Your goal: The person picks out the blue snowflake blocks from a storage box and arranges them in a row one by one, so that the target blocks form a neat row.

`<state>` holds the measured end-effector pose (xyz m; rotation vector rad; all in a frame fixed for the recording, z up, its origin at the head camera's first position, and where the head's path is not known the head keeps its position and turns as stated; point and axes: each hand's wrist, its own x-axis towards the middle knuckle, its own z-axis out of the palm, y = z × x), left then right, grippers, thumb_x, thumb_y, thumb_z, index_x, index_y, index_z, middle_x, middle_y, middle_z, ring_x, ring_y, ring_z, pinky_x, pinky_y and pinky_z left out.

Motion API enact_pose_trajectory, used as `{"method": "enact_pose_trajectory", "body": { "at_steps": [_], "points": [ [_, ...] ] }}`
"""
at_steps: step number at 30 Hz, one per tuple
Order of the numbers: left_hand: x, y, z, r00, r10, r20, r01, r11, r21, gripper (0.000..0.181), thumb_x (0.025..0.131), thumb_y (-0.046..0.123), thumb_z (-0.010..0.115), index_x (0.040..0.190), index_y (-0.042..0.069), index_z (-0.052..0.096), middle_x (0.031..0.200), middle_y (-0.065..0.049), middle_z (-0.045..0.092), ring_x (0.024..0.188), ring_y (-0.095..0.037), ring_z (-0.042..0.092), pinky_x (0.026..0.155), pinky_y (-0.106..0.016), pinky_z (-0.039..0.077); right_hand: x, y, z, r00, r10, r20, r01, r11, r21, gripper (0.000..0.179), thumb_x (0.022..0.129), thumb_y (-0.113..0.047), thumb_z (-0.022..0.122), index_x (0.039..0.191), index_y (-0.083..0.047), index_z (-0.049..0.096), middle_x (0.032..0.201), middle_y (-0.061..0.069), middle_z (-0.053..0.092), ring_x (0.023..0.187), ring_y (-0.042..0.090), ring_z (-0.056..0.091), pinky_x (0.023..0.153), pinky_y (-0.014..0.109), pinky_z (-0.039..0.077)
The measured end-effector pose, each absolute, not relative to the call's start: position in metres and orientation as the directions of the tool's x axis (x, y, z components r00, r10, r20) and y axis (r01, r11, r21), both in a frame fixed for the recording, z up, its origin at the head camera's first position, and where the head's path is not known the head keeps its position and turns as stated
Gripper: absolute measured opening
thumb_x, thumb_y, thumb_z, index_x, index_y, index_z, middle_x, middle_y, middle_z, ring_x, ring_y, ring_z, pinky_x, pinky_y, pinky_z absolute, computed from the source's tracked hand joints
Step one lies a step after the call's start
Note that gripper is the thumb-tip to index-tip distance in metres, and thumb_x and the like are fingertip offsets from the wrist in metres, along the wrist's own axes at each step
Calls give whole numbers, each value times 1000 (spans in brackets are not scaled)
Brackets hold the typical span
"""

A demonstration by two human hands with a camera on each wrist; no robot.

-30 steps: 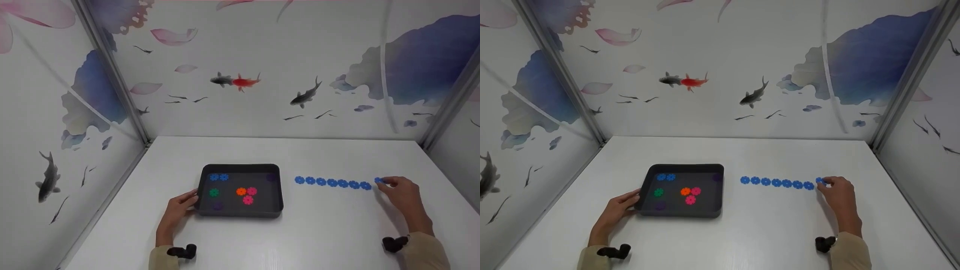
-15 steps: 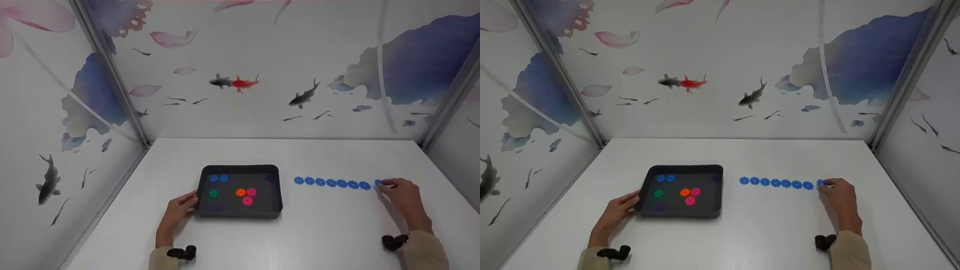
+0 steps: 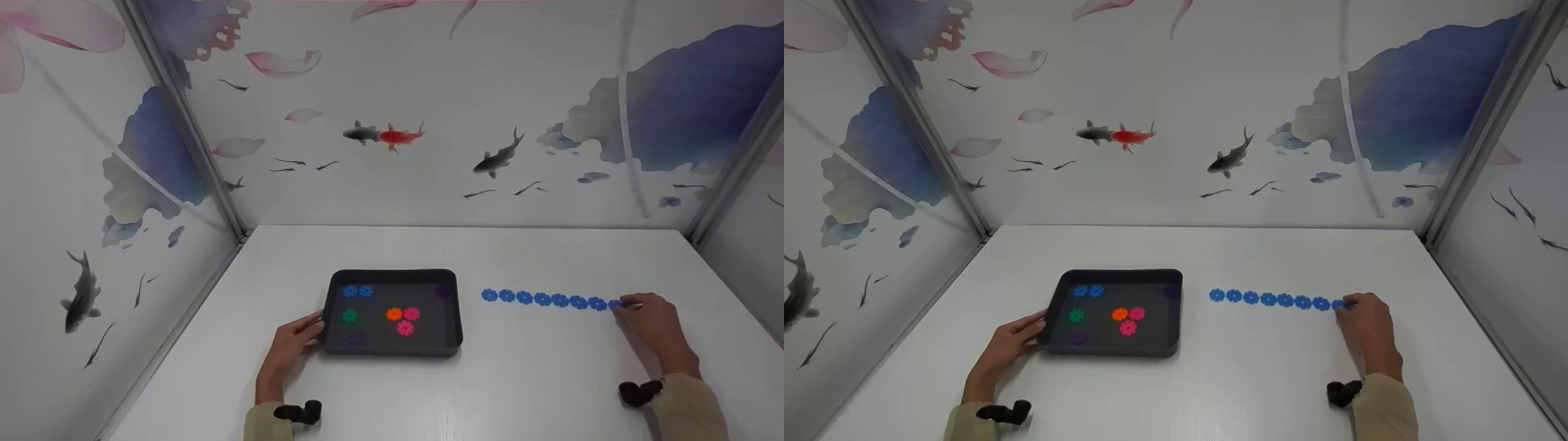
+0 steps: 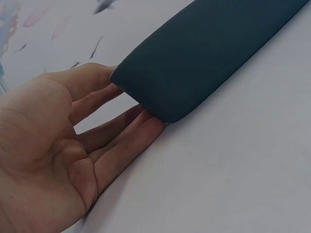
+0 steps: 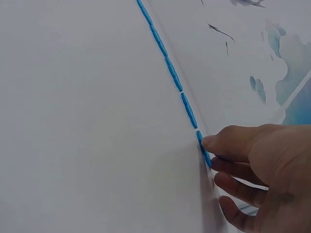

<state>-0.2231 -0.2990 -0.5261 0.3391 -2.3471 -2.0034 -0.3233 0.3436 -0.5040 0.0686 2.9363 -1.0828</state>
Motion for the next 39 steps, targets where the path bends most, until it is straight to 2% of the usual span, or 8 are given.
{"method": "enact_pose_trajectory", "body": {
  "at_steps": [3, 11, 21, 27, 32, 37, 39],
  "points": [
    [-223, -299, -526, -976, -183, -119, -144, 132, 981, 43, 97, 25, 67, 138, 11, 62, 146, -17, 56, 123, -28, 63, 100, -44, 55, -323, 344, -503, -998, 30, -47, 53, 764, -643, 52, 100, -22, 57, 136, 15, 50, 134, 41, 48, 122, 55, 49, 101, 64, 44],
    [-222, -299, -524, -977, -183, -110, -135, 132, 982, 42, 98, 23, 65, 138, 11, 61, 146, -17, 56, 122, -28, 63, 100, -44, 55, -323, 351, -505, -996, 45, -83, 88, 754, -651, 60, 101, -31, 57, 137, 16, 47, 136, 42, 47, 125, 57, 46, 103, 65, 42],
    [-222, -297, -524, -977, -193, -92, -124, 162, 979, 42, 98, 22, 66, 137, 9, 62, 144, -19, 58, 120, -29, 65, 98, -44, 57, -325, 349, -506, -986, 122, -117, 169, 705, -688, 55, 101, -30, 56, 135, 13, 51, 135, 39, 52, 120, 52, 52, 97, 59, 48],
    [-224, -298, -526, -977, -194, -92, -128, 183, 975, 43, 98, 25, 66, 138, 11, 62, 144, -18, 57, 121, -29, 64, 99, -45, 56, -323, 348, -504, -989, 105, -101, 145, 712, -687, 57, 102, -32, 53, 138, 11, 50, 139, 39, 48, 123, 53, 50, 99, 62, 47],
    [-223, -298, -525, -979, -185, -87, -123, 194, 973, 44, 98, 27, 65, 139, 11, 61, 146, -18, 56, 125, -32, 62, 100, -46, 55, -324, 347, -489, -992, 93, -79, 122, 720, -683, 61, 102, -39, 52, 142, 8, 47, 144, 39, 42, 128, 56, 44, 102, 64, 44],
    [-223, -298, -526, -978, -188, -92, -127, 186, 974, 44, 98, 26, 66, 139, 11, 61, 146, -17, 56, 125, -31, 62, 99, -45, 56, -321, 331, -461, -996, 79, -30, 75, 662, -745, 67, 101, -50, 53, 143, 2, 49, 145, 37, 44, 128, 52, 46, 102, 64, 43],
    [-223, -299, -525, -977, -190, -94, -130, 183, 974, 44, 98, 26, 65, 139, 11, 61, 146, -17, 56, 124, -30, 63, 99, -44, 56, -318, 321, -448, -998, 57, -7, 41, 634, -772, 70, 99, -54, 53, 144, -1, 50, 145, 32, 48, 125, 46, 49, 99, 54, 49]
  ]
}}
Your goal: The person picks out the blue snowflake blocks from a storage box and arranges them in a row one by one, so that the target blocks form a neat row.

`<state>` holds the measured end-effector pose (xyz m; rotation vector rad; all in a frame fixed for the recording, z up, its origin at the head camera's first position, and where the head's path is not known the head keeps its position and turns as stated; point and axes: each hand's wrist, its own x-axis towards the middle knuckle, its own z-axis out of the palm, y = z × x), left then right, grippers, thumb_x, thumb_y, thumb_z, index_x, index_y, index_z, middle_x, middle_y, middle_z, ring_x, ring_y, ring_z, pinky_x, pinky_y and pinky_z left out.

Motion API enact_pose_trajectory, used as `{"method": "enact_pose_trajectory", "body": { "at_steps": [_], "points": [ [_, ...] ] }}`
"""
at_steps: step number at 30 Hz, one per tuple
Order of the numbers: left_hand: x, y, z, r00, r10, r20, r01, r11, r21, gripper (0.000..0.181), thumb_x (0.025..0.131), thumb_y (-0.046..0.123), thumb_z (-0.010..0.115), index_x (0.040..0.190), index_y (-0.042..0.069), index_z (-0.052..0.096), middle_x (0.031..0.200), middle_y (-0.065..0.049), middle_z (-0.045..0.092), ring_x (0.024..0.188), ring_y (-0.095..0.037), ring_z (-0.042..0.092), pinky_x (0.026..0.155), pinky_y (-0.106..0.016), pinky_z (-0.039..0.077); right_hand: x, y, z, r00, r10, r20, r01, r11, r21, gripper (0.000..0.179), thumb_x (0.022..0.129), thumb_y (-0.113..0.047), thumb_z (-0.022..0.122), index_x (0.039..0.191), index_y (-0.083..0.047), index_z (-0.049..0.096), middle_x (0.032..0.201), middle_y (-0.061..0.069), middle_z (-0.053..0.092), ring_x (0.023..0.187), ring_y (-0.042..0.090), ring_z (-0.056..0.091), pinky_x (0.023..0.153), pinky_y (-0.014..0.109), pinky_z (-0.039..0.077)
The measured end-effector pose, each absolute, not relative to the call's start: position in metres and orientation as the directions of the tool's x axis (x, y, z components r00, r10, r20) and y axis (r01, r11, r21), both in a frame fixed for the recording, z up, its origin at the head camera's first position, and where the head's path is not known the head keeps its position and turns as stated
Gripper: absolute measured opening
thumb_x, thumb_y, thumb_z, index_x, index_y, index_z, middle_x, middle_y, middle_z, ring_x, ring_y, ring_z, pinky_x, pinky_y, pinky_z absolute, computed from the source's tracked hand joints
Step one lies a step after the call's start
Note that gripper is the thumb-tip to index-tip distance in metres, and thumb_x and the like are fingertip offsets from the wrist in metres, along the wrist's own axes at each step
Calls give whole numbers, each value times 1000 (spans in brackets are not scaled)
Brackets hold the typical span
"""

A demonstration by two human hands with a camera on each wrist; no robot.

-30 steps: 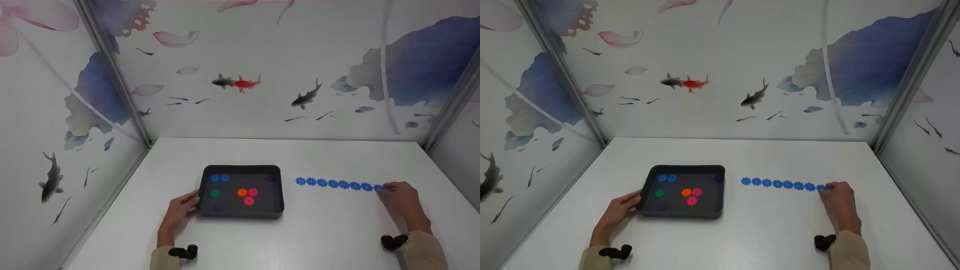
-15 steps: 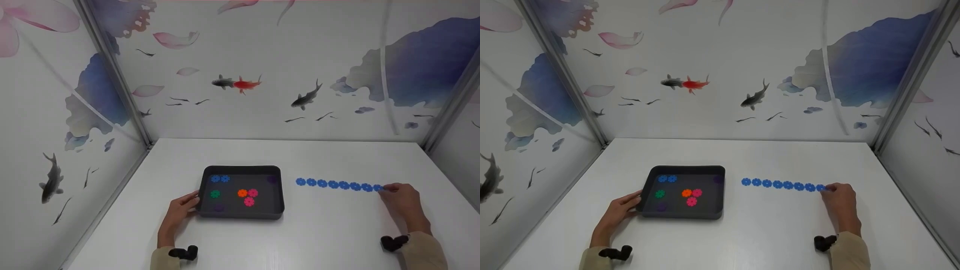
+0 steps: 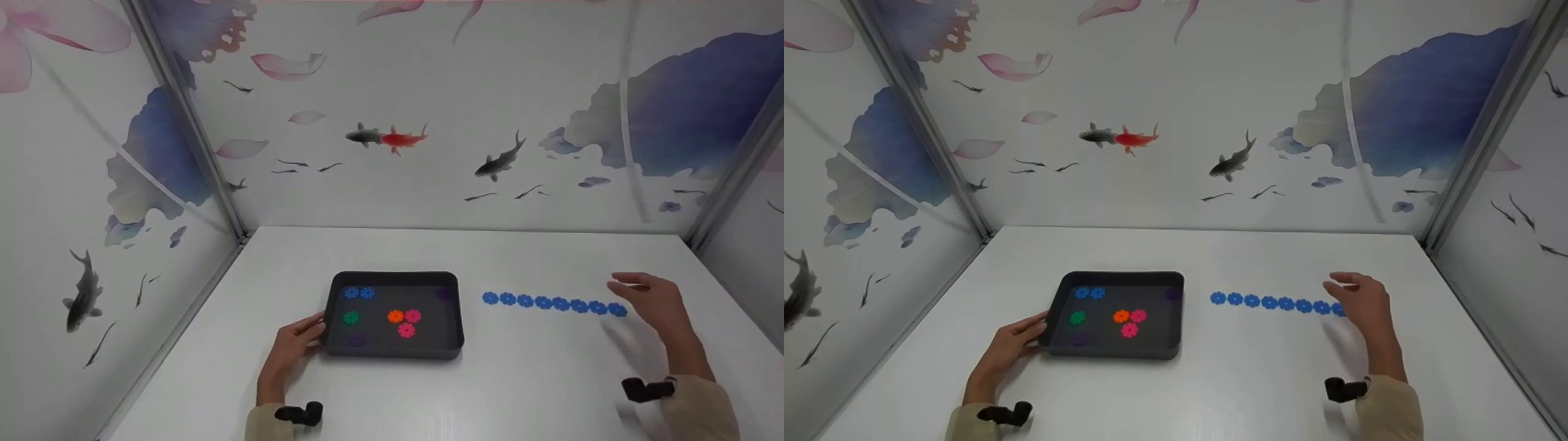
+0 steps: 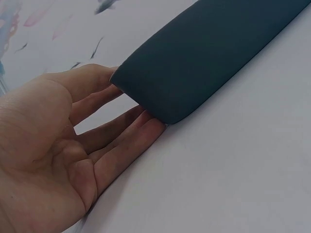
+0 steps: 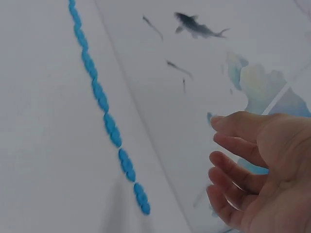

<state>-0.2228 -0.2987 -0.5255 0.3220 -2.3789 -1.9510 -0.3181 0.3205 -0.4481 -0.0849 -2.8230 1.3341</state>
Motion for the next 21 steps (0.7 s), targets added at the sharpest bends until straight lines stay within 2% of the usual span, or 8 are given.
{"method": "enact_pose_trajectory", "body": {
  "at_steps": [2, 5, 7, 9, 13, 17, 21],
  "points": [
    [-223, -299, -525, -977, -193, -95, -130, 178, 975, 44, 98, 26, 66, 139, 11, 61, 146, -17, 56, 123, -29, 63, 99, -45, 56, -314, 309, -435, -999, 31, 17, 6, 608, -794, 71, 98, -57, 54, 145, -4, 50, 139, 19, 56, 121, 32, 55, 96, 38, 51],
    [-223, -299, -525, -976, -193, -100, -134, 168, 977, 44, 98, 26, 65, 139, 11, 61, 146, -18, 56, 122, -29, 64, 100, -45, 55, -308, 290, -416, -998, 4, 68, -54, 567, -822, 68, 96, -58, 56, 144, -9, 53, 122, -11, 61, 108, 5, 58, 87, 13, 48],
    [-222, -298, -525, -975, -194, -105, -138, 163, 977, 45, 98, 26, 65, 139, 10, 60, 145, -18, 57, 122, -29, 64, 100, -46, 55, -303, 278, -407, -994, -16, 108, -100, 537, -837, 65, 96, -56, 58, 143, -10, 54, 114, -27, 56, 101, -8, 55, 83, 5, 46],
    [-222, -297, -525, -975, -195, -108, -142, 170, 975, 46, 98, 27, 65, 140, 9, 60, 145, -19, 57, 122, -30, 63, 99, -46, 56, -298, 266, -402, -987, -39, 153, -151, 516, -843, 62, 97, -53, 59, 142, -10, 56, 111, -32, 54, 99, -14, 53, 82, 2, 45],
    [-223, -297, -525, -974, -196, -111, -145, 172, 974, 46, 98, 28, 66, 140, 9, 60, 144, -19, 57, 122, -30, 64, 98, -45, 56, -293, 244, -399, -972, -87, 218, -231, 503, -833, 56, 98, -48, 60, 139, -9, 58, 115, -26, 59, 100, -12, 55, 83, 4, 48],
    [-224, -298, -525, -974, -197, -112, -146, 166, 975, 45, 97, 28, 66, 139, 11, 61, 144, -17, 58, 122, -28, 64, 98, -44, 56, -294, 220, -402, -966, -122, 229, -260, 483, -836, 55, 97, -47, 62, 137, -10, 60, 126, -4, 65, 100, -9, 58, 84, 7, 50],
    [-223, -297, -525, -973, -200, -112, -147, 169, 975, 45, 97, 28, 66, 138, 11, 61, 144, -18, 58, 121, -28, 64, 97, -45, 57, -296, 192, -403, -966, -151, 208, -252, 393, -885, 55, 96, -46, 64, 138, -10, 59, 135, 11, 61, 103, -6, 60, 88, 10, 51]
  ]
}}
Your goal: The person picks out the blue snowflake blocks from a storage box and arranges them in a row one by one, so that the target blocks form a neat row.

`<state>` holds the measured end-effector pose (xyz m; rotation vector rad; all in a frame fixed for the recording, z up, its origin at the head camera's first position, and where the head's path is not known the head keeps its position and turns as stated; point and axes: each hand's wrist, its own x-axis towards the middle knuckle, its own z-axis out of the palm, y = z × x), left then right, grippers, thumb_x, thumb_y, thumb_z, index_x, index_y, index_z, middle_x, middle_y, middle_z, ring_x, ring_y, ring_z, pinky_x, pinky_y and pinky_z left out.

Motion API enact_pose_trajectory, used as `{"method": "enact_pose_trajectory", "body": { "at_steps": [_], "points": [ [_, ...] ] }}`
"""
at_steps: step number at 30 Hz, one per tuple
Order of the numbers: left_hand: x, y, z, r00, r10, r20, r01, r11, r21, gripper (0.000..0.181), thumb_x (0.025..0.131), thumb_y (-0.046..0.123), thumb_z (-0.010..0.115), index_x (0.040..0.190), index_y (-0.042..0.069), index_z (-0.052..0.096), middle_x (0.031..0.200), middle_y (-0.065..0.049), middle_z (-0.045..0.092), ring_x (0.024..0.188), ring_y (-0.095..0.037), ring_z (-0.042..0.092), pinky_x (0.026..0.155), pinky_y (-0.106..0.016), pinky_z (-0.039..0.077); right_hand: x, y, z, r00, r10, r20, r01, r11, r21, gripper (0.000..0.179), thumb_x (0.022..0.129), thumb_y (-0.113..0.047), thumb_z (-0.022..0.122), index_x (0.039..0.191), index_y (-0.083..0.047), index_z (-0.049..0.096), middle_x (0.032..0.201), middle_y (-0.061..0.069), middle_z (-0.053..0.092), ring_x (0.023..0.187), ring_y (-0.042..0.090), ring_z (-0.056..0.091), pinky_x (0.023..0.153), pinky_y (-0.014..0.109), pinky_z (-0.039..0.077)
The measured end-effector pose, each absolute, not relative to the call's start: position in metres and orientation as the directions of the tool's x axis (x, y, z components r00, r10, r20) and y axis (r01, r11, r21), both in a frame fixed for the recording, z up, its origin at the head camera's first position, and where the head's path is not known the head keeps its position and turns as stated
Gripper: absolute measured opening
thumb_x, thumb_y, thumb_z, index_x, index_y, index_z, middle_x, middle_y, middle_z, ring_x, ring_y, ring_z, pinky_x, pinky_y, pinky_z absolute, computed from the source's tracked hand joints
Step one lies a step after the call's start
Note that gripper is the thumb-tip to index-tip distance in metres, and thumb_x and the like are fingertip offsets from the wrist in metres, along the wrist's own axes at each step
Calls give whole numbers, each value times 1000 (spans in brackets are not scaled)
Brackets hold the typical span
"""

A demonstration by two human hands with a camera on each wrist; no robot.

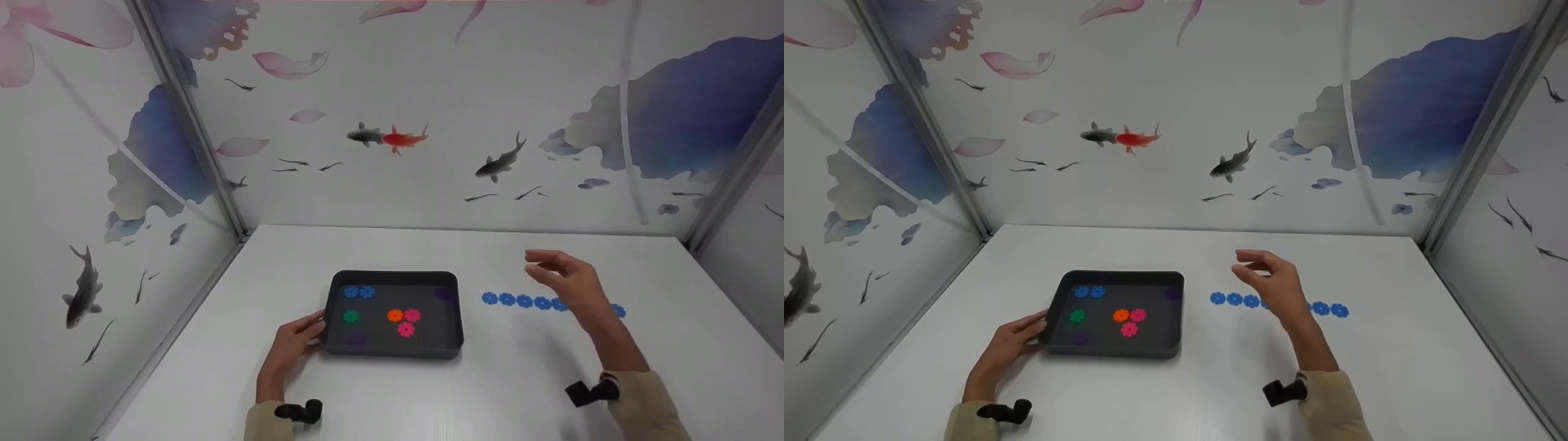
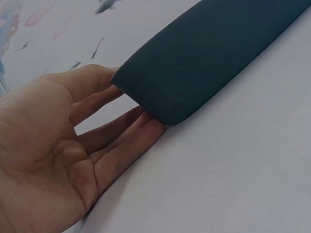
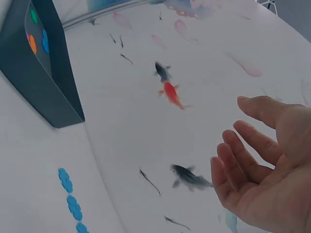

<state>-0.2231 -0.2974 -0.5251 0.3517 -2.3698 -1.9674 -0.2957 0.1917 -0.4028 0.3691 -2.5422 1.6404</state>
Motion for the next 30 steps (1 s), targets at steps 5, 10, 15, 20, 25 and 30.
{"method": "enact_pose_trajectory", "body": {
  "at_steps": [5, 10, 15, 20, 25, 30],
  "points": [
    [-221, -298, -525, -974, -194, -117, -146, 146, 978, 43, 98, 25, 66, 138, 11, 62, 144, -18, 58, 121, -28, 64, 97, -44, 57, -296, 149, -402, -964, -198, 178, -222, 226, -949, 55, 95, -41, 68, 138, -8, 58, 136, 10, 61, 109, 1, 63, 93, 13, 52],
    [-222, -299, -524, -977, -179, -115, -138, 119, 983, 42, 98, 25, 66, 137, 11, 62, 144, -17, 58, 120, -27, 64, 98, -44, 56, -295, 111, -400, -946, -269, 183, -244, 215, -946, 52, 94, -38, 70, 136, -9, 61, 136, 9, 62, 112, 13, 62, 94, 15, 52],
    [-222, -299, -525, -976, -185, -118, -147, 148, 978, 43, 97, 26, 66, 138, 12, 62, 144, -16, 58, 123, -29, 63, 97, -44, 57, -295, 79, -404, -928, -321, 190, -271, 230, -935, 46, 92, -34, 73, 133, -14, 65, 132, 7, 66, 113, 20, 60, 91, 18, 52],
    [-223, -298, -524, -979, -181, -91, -126, 191, 974, 43, 99, 24, 65, 139, 10, 60, 146, -19, 56, 130, -35, 58, 97, -44, 57, -298, 52, -418, -932, -319, 169, -235, 181, -955, 43, 91, -28, 75, 130, -15, 67, 130, 11, 66, 107, 20, 64, 86, 19, 56],
    [-224, -297, -524, -978, -187, -88, -123, 187, 975, 41, 99, 21, 65, 138, 10, 61, 145, -19, 56, 130, -35, 59, 98, -45, 56, -300, 26, -439, -951, -282, 126, -166, 125, -978, 42, 90, -28, 77, 129, -15, 68, 125, 9, 69, 106, 16, 66, 93, 24, 57],
    [-224, -298, -524, -978, -192, -87, -124, 192, 974, 42, 98, 22, 65, 138, 10, 61, 146, -18, 56, 130, -35, 59, 98, -44, 56, -303, 0, -455, -955, -266, 131, -170, 128, -977, 45, 89, -27, 78, 130, -13, 67, 124, 9, 69, 106, 18, 64, 96, 30, 56]
  ]
}}
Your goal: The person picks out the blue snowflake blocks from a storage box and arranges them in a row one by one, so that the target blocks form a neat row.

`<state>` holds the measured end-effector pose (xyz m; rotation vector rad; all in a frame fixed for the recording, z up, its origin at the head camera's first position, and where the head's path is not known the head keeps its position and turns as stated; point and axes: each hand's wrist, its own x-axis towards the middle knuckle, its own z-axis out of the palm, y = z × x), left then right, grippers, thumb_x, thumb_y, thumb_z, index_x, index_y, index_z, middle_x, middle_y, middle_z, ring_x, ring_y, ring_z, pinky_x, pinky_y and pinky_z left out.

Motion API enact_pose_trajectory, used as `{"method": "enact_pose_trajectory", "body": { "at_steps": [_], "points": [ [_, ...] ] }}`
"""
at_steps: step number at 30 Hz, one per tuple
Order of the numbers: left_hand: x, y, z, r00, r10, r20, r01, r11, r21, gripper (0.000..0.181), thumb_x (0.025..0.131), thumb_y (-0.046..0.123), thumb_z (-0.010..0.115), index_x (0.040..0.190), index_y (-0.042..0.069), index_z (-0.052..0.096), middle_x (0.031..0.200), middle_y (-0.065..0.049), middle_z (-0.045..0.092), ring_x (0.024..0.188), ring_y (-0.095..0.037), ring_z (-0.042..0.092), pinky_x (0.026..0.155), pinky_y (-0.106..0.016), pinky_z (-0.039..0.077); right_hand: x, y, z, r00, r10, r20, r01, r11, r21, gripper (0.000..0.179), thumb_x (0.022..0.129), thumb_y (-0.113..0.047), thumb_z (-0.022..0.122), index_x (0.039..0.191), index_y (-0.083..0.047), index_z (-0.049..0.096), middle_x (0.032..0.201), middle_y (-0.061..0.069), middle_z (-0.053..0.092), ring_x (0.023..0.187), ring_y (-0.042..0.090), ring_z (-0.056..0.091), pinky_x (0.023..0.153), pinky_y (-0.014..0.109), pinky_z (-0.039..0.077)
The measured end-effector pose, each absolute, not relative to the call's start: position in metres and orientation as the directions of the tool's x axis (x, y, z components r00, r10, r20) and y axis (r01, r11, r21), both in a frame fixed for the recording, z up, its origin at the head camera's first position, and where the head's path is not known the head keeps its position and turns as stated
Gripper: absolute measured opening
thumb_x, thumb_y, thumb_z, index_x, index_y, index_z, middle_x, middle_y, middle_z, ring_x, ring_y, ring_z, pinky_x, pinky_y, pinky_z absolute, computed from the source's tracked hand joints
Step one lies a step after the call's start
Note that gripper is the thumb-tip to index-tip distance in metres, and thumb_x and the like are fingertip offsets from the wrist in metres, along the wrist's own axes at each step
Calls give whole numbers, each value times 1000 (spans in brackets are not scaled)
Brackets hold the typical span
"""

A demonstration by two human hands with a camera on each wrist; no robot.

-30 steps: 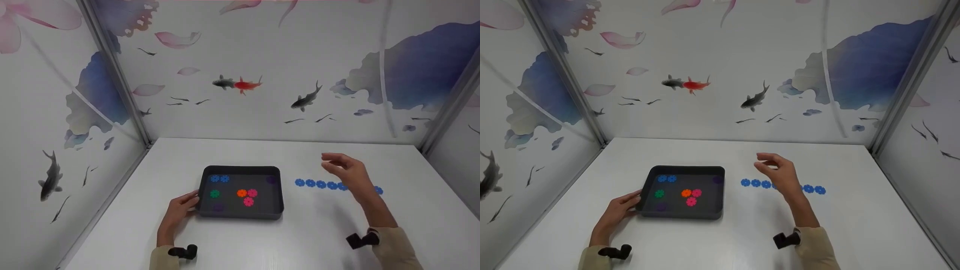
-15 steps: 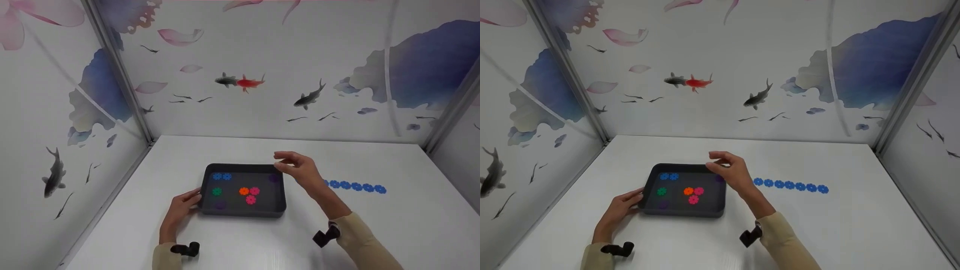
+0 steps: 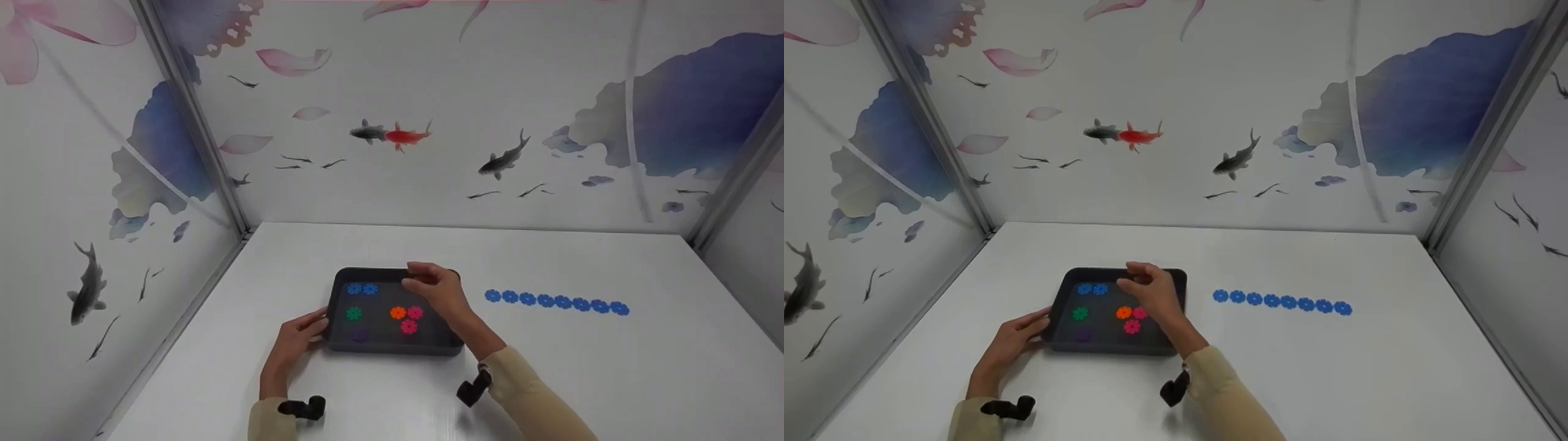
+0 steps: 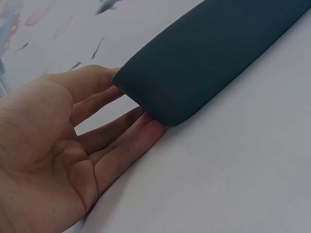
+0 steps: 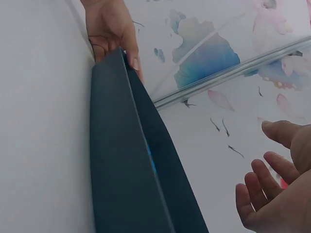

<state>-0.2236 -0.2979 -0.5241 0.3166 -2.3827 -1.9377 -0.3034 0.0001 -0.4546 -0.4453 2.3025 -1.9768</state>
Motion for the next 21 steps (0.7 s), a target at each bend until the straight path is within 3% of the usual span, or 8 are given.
{"method": "enact_pose_trajectory", "body": {
  "at_steps": [13, 21],
  "points": [
    [-223, -300, -526, -977, -193, -89, -125, 182, 975, 43, 97, 26, 67, 138, 12, 62, 145, -16, 57, 129, -32, 59, 98, -43, 57, -316, -54, -482, -961, -275, 25, -78, 183, -980, 51, 90, -23, 76, 135, -4, 62, 134, 18, 63, 109, 24, 62, 95, 32, 57],
    [-226, -300, -529, -978, -188, -94, -129, 186, 974, 44, 97, 29, 67, 138, 12, 62, 144, -17, 58, 127, -32, 61, 95, -42, 58, -325, -72, -488, -969, -246, -18, -36, 211, -977, 49, 91, -20, 74, 136, -4, 62, 136, 17, 62, 116, 29, 64, 97, 38, 56]
  ]
}}
